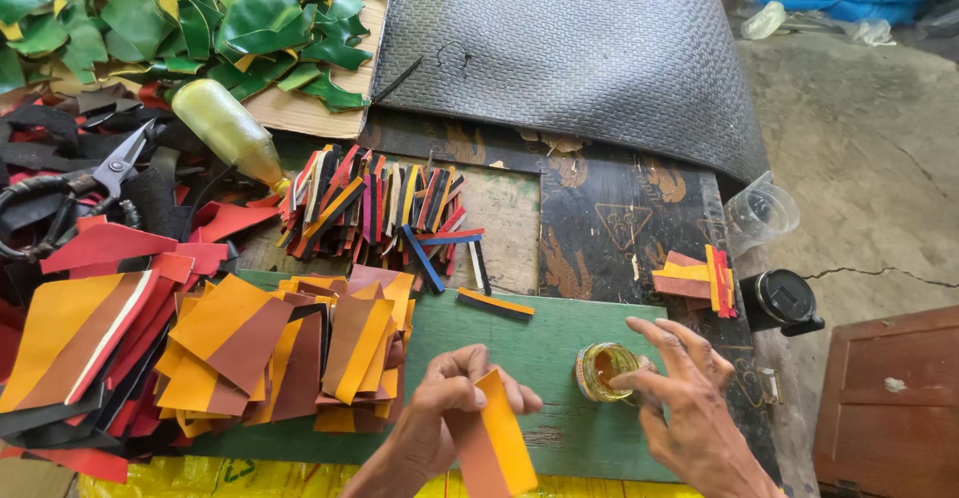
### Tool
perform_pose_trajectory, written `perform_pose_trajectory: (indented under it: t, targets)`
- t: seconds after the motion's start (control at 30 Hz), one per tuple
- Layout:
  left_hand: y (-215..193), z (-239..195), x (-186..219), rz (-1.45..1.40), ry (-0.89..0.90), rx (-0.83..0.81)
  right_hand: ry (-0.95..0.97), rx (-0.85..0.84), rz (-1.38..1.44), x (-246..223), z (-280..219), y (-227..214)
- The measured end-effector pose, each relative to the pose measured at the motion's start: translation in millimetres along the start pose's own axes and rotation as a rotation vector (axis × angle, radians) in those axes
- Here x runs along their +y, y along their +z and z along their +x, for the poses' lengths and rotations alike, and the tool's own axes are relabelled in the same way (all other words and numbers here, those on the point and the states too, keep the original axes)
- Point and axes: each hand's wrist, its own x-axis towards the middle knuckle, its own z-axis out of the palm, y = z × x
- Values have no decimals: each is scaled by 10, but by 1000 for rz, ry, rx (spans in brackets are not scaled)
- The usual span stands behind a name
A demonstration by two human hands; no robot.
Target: The person repeatedly picks small colored leather strips from a pile, applies adhesive from a small jar to one edge, and presses the strip onto a growing stack on the table. The person handles the strips one at a time, aligning them before placing them down.
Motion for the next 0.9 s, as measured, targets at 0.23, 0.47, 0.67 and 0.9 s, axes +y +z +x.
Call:
perform_pose_trajectory:
  t: [0.23, 0.47, 0.67, 0.9]
  targets:
    - [-109, -38, -112, -59, -8, 53, 4, -62, -21, 103, -25, 62]
    - [-131, -129, -75, 55, -36, 35, -13, -44, -1, 117, -36, 93]
    - [-104, -184, 14, 263, -58, 7, -41, 30, 43, 63, -51, -18]
    - [-125, -181, -61, 222, -40, -108, 32, 289, 727, -425, -387, 478]
